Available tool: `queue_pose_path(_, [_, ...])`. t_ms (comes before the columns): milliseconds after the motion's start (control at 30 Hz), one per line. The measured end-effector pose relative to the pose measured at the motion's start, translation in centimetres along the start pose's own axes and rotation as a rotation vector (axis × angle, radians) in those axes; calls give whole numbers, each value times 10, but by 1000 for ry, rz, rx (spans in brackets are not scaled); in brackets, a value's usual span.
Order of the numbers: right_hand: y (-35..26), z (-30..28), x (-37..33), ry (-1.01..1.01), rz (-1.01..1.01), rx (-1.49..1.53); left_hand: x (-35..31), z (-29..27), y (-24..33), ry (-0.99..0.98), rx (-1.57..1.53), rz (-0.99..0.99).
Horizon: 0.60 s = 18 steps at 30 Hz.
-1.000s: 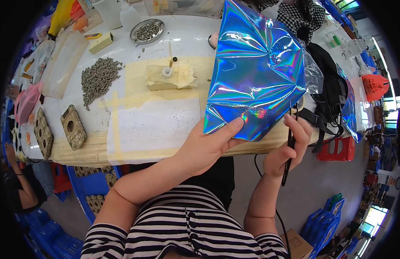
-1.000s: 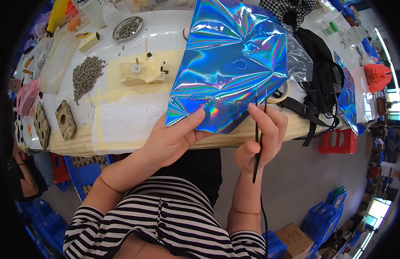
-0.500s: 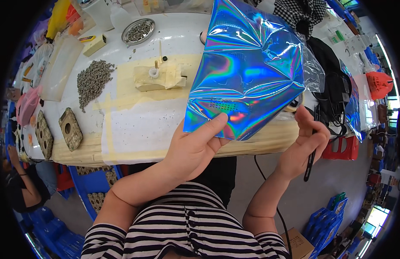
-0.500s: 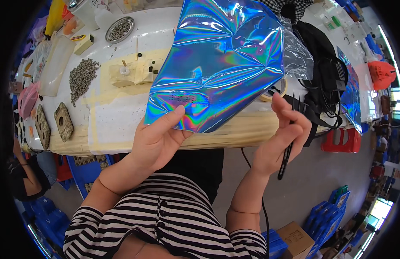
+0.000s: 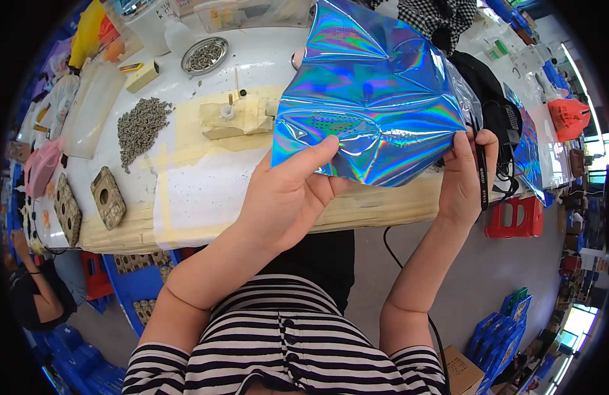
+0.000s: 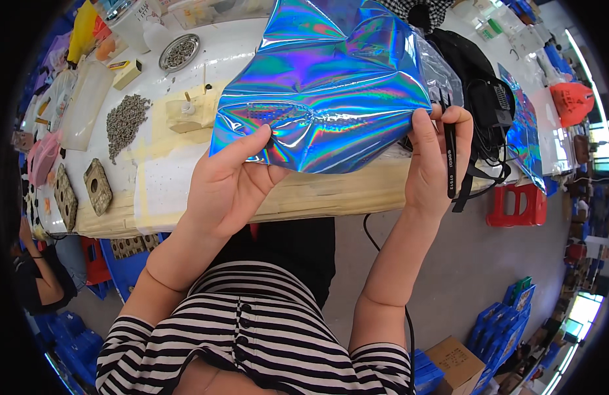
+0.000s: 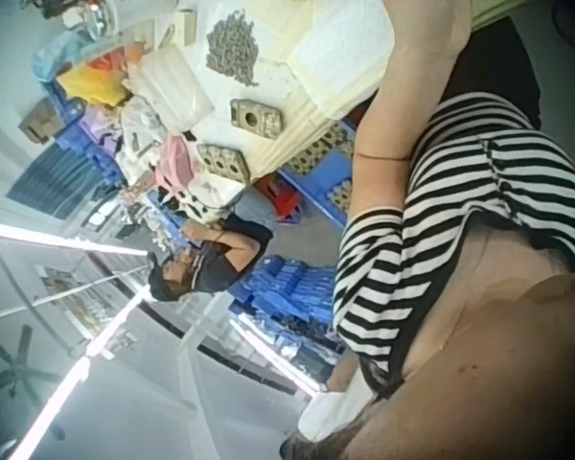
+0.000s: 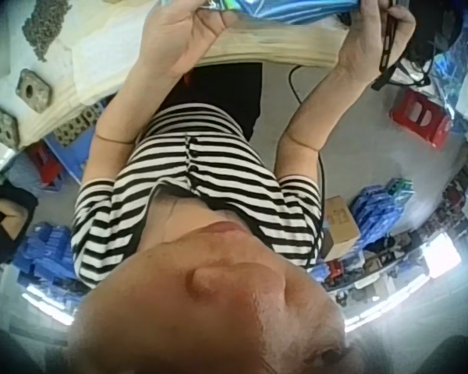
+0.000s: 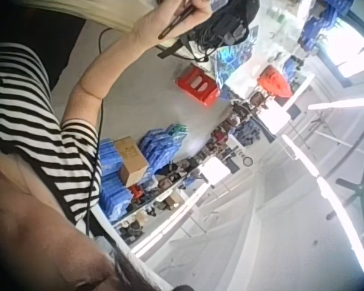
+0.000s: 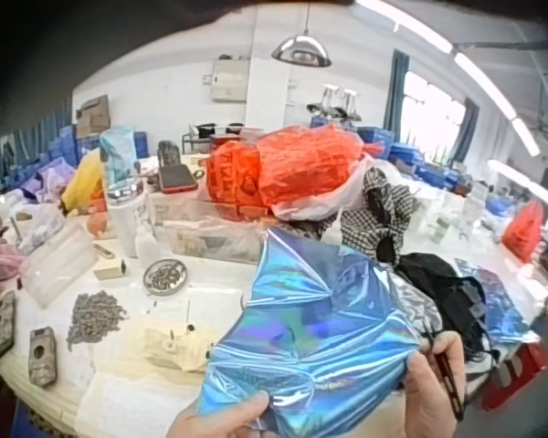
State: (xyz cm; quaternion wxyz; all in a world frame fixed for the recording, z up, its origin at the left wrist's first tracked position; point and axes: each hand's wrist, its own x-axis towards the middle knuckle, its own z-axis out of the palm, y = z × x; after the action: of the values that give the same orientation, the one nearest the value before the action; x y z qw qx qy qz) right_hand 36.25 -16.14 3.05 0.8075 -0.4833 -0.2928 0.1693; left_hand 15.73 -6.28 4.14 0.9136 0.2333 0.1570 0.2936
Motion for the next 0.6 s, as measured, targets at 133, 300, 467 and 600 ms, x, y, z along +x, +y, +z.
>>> queue_pose_path(133, [-10,-2,-14,-4,-88,-183,-1,-5,-5,-4,-1,-35])
queue_pose_path(300, [-9,-15,-36,79,-79,-343,-7,-16,-11,37,-16,-107])
queue_pose_path(467, [5,-11,-53,164,-142,-323,-17,-17,-22,-21,-173,-143])
queue_pose_path(600, [11,-7,-59,147,-157,-421,-22,-15,-29,-15,-137,-114])
